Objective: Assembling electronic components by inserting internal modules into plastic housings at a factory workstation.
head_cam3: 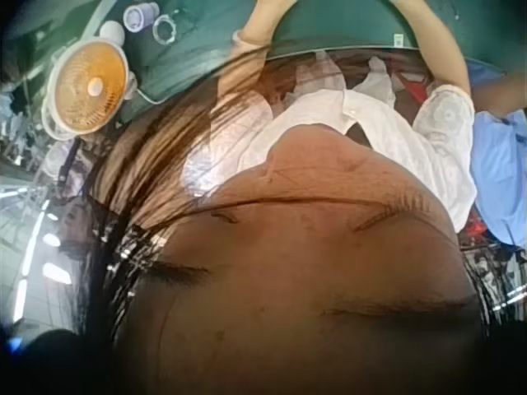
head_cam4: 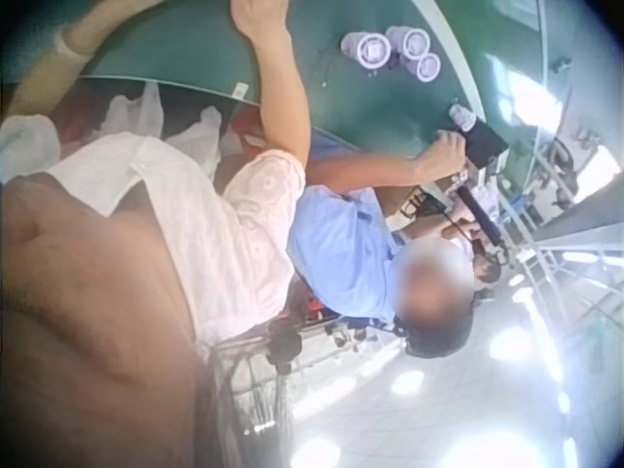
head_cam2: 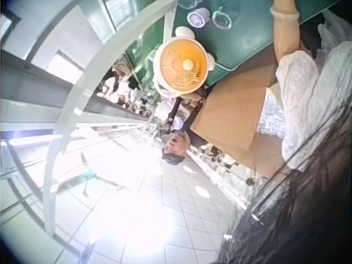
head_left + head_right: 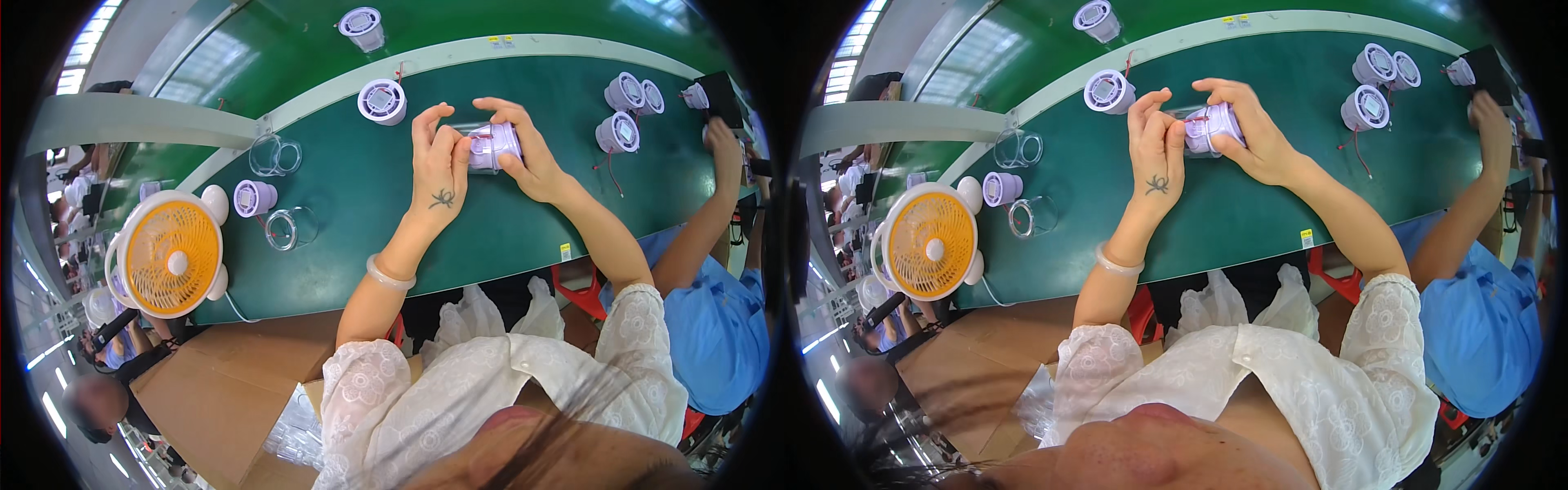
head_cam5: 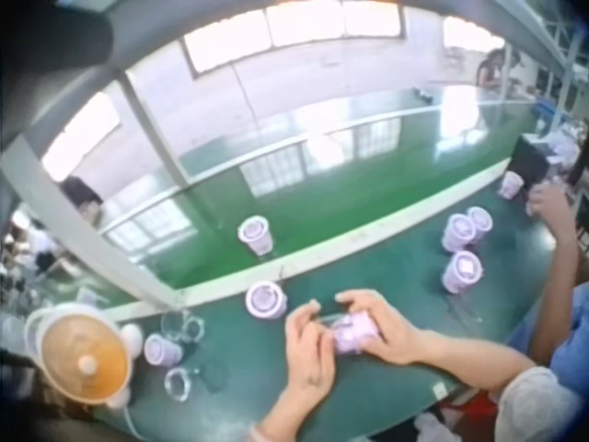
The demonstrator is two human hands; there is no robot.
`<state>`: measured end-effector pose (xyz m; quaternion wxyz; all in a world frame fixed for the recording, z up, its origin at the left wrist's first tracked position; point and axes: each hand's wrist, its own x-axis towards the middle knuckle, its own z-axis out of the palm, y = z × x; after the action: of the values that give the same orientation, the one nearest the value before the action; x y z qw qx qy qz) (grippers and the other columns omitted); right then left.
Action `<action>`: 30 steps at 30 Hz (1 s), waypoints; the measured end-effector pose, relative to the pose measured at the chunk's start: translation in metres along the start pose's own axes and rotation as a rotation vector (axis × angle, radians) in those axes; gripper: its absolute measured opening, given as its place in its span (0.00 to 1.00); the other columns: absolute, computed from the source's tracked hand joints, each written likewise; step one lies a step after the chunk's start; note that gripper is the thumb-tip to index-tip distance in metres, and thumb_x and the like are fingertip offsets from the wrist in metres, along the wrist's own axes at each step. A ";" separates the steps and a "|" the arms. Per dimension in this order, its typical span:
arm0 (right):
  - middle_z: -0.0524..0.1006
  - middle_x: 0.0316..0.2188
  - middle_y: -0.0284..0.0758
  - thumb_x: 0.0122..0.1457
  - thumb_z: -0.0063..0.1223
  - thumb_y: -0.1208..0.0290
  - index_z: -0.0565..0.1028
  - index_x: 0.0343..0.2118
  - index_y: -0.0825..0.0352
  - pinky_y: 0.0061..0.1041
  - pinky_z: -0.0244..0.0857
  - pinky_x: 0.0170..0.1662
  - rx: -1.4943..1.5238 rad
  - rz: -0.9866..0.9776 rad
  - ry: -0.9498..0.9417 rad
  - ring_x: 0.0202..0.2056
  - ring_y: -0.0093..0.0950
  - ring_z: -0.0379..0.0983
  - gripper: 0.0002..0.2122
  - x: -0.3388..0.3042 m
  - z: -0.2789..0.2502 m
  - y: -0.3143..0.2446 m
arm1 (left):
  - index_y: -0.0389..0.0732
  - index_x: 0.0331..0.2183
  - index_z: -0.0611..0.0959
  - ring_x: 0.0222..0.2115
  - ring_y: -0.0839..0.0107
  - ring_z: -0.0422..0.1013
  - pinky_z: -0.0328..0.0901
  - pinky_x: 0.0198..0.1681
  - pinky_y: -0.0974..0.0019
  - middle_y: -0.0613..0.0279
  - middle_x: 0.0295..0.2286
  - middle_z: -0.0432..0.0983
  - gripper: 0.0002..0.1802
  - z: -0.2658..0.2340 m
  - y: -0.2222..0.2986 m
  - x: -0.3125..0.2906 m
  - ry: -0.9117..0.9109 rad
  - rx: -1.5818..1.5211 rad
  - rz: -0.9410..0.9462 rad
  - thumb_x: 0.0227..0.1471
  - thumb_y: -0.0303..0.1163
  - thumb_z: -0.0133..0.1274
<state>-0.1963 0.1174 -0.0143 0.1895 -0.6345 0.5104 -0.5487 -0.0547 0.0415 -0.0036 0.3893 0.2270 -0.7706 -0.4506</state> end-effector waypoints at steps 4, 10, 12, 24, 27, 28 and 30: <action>0.65 0.40 0.39 0.51 0.42 0.69 0.61 0.42 0.69 0.23 0.56 0.43 0.166 -0.012 0.006 0.39 0.27 0.63 0.16 0.005 -0.002 -0.004 | 0.35 0.15 0.68 0.32 0.65 0.63 0.60 0.31 0.68 0.53 0.34 0.59 0.12 0.001 0.003 -0.001 0.065 -0.529 -0.169 0.44 0.26 0.49; 0.65 0.39 0.38 0.55 0.35 0.63 0.60 0.43 0.71 0.22 0.55 0.44 0.260 0.055 0.091 0.40 0.25 0.62 0.17 0.003 -0.011 -0.005 | 0.40 0.07 0.59 0.23 0.67 0.58 0.55 0.22 0.68 0.61 0.19 0.59 0.22 -0.019 0.006 0.002 0.245 0.306 0.233 0.28 0.27 0.59; 0.64 0.40 0.38 0.56 0.33 0.61 0.59 0.43 0.71 0.22 0.54 0.46 0.293 0.089 0.122 0.42 0.25 0.61 0.18 0.003 -0.012 -0.006 | 0.39 0.28 0.67 0.25 0.68 0.60 0.58 0.24 0.70 0.60 0.23 0.61 0.30 -0.019 -0.004 0.003 0.193 -0.081 0.070 0.20 0.38 0.65; 0.63 0.23 0.29 0.53 0.31 0.48 0.65 0.36 0.68 0.16 0.54 0.36 0.574 0.412 -0.021 0.29 0.17 0.59 0.24 0.007 -0.012 -0.007 | 0.35 0.34 0.62 0.27 0.61 0.71 0.65 0.31 0.67 0.50 0.27 0.72 0.34 -0.003 0.013 -0.003 -0.498 -0.233 -0.256 0.29 0.41 0.62; 0.62 0.21 0.29 0.54 0.30 0.49 0.66 0.33 0.69 0.16 0.54 0.32 0.589 0.379 0.031 0.26 0.17 0.58 0.23 0.003 -0.003 -0.014 | 0.35 0.34 0.62 0.26 0.57 0.71 0.65 0.29 0.66 0.49 0.25 0.71 0.37 0.003 0.011 -0.007 -0.498 -0.127 -0.146 0.27 0.44 0.64; 0.63 0.22 0.29 0.54 0.30 0.50 0.66 0.32 0.70 0.16 0.54 0.32 0.603 0.365 0.042 0.26 0.17 0.58 0.23 0.003 -0.002 -0.016 | 0.35 0.34 0.61 0.26 0.55 0.71 0.65 0.29 0.65 0.49 0.25 0.71 0.38 0.003 0.011 -0.008 -0.486 -0.060 -0.095 0.26 0.45 0.64; 0.63 0.23 0.30 0.54 0.30 0.49 0.66 0.32 0.70 0.17 0.54 0.33 0.608 0.342 0.061 0.27 0.17 0.58 0.24 0.002 0.002 -0.022 | 0.35 0.35 0.61 0.26 0.53 0.70 0.65 0.29 0.64 0.48 0.25 0.71 0.39 0.000 0.011 -0.011 -0.507 -0.032 -0.051 0.25 0.46 0.64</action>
<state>-0.1854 0.1237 0.0036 0.4435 -0.4376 0.4282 -0.6546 -0.0483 0.0552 0.0013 0.1757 0.1197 -0.8306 -0.5147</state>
